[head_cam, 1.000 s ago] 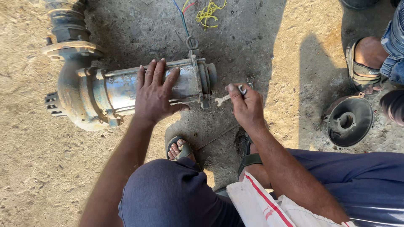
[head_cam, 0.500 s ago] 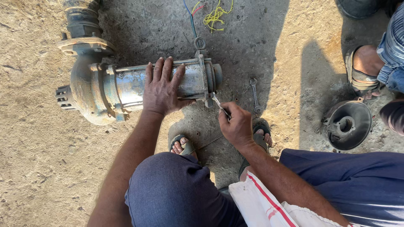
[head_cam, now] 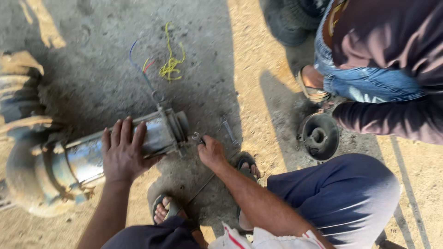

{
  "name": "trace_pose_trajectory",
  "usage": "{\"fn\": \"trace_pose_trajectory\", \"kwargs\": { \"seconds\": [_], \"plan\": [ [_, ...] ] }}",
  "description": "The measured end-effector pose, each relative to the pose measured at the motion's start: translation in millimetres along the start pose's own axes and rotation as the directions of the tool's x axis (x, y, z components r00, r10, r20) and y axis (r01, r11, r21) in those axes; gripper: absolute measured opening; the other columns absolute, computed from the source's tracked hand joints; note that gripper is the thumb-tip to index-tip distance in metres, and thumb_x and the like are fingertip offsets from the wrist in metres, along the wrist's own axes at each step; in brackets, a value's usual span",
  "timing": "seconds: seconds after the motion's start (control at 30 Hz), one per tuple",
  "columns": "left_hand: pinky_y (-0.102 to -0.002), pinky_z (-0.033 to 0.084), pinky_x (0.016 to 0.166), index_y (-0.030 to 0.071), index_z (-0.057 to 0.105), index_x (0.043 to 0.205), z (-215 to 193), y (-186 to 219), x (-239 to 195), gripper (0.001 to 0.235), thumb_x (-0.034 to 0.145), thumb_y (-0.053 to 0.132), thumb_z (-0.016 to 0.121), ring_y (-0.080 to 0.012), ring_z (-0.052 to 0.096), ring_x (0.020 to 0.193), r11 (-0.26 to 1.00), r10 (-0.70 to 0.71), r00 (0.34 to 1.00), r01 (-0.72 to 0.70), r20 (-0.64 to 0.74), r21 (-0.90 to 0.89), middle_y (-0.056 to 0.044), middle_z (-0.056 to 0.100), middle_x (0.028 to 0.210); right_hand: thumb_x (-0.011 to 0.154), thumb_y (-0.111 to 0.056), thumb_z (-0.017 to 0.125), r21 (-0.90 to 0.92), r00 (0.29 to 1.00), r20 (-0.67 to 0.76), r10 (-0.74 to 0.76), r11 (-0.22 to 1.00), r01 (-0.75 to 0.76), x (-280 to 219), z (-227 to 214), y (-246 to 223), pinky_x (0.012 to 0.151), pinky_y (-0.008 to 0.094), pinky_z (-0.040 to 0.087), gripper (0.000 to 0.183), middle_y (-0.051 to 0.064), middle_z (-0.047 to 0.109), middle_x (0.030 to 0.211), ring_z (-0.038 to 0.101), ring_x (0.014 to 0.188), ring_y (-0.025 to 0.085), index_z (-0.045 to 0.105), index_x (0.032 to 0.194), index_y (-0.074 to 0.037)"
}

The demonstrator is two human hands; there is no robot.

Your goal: The person uses a wrench to loosen and tighten bolts on a cylindrical motor lying on the ground. They rotate the motor to access different bolt locations and continue adjusting the fasteners throughout the clip.

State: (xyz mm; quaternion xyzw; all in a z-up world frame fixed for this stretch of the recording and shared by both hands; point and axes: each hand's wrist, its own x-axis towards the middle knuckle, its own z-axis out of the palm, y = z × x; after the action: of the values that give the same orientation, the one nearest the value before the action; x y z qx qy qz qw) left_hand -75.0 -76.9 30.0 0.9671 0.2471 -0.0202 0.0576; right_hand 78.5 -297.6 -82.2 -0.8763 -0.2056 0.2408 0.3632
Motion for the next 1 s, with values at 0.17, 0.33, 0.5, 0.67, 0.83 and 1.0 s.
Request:
{"fn": "trace_pose_trajectory", "kwargs": {
  "seconds": [0.17,0.33,0.5,0.67,0.83,1.0],
  "plan": [
    [-0.055,0.019,0.124,0.028,0.044,0.152,-4.8,5.6,9.0,0.114,0.058,0.089,0.066,-0.0296,0.03,0.153,0.993,-0.035,0.992,0.02,0.121,0.119,-0.009,0.036,0.163,0.098,-0.05,0.068,0.485,0.824,0.478,0.303,0.691,-0.535,7.4,13.7,-19.7,0.044,0.035,0.034,0.044,0.002,0.047,0.065,0.041,0.051,0.012,0.067,0.092,-0.007],
    [-0.053,0.019,0.125,0.031,0.04,0.153,-13.9,9.5,9.6,0.115,0.058,0.092,0.062,-0.0271,0.029,0.152,0.984,-0.058,0.986,0.03,0.159,0.174,-0.005,0.036,0.163,0.099,-0.043,0.07,0.547,0.832,0.508,0.223,0.663,-0.511,4.8,22.3,-34.7,0.043,0.026,0.034,0.037,0.0,0.059,0.071,0.044,0.053,0.005,0.07,0.096,-0.007],
    [-0.052,0.021,0.125,0.033,0.041,0.151,-17.7,12.4,11.7,0.112,0.06,0.096,0.057,-0.0255,0.032,0.152,0.967,-0.074,0.982,0.028,0.174,0.255,-0.004,0.039,0.161,0.096,-0.028,0.074,0.535,0.723,0.603,0.337,0.501,-0.68,1.8,7.6,-40.9,0.042,0.028,0.032,0.021,0.003,0.063,0.073,0.048,0.051,0.007,0.067,0.096,-0.008],
    [-0.053,0.025,0.126,0.029,0.049,0.146,-7.4,11.9,12.4,0.107,0.058,0.088,0.064,-0.026,0.038,0.15,0.986,-0.044,0.998,0.037,0.038,0.163,-0.005,0.045,0.158,0.1,-0.05,0.073,0.472,0.639,0.651,0.409,0.441,-0.763,2.1,1.5,-46.3,0.037,0.026,0.028,0.048,0.004,0.058,0.066,0.038,0.044,0.007,0.064,0.088,-0.005],
    [-0.059,0.029,0.128,0.023,0.054,0.146,11.9,-0.1,-4.6,0.102,0.06,0.074,0.071,-0.0296,0.042,0.152,0.999,-0.013,0.994,0.008,-0.112,-0.045,-0.009,0.049,0.16,0.097,-0.038,0.073,0.515,0.679,0.613,0.404,0.447,-0.731,-2.6,15.7,-50.5,0.04,0.031,0.033,0.032,0.002,0.062,0.07,0.044,0.048,0.009,0.066,0.093,-0.007],
    [-0.062,0.031,0.123,0.023,0.056,0.144,29.1,-8.1,7.4,0.113,0.05,0.084,0.069,-0.0327,0.044,0.148,0.996,0.029,0.994,-0.02,-0.109,0.082,-0.013,0.049,0.158,0.094,-0.031,0.076,0.545,0.68,0.632,0.372,0.411,-0.731,-5.0,8.3,-58.3,0.038,0.029,0.027,0.023,0.007,0.068,0.069,0.035,0.043,0.008,0.066,0.091,-0.011]
  ]
}}
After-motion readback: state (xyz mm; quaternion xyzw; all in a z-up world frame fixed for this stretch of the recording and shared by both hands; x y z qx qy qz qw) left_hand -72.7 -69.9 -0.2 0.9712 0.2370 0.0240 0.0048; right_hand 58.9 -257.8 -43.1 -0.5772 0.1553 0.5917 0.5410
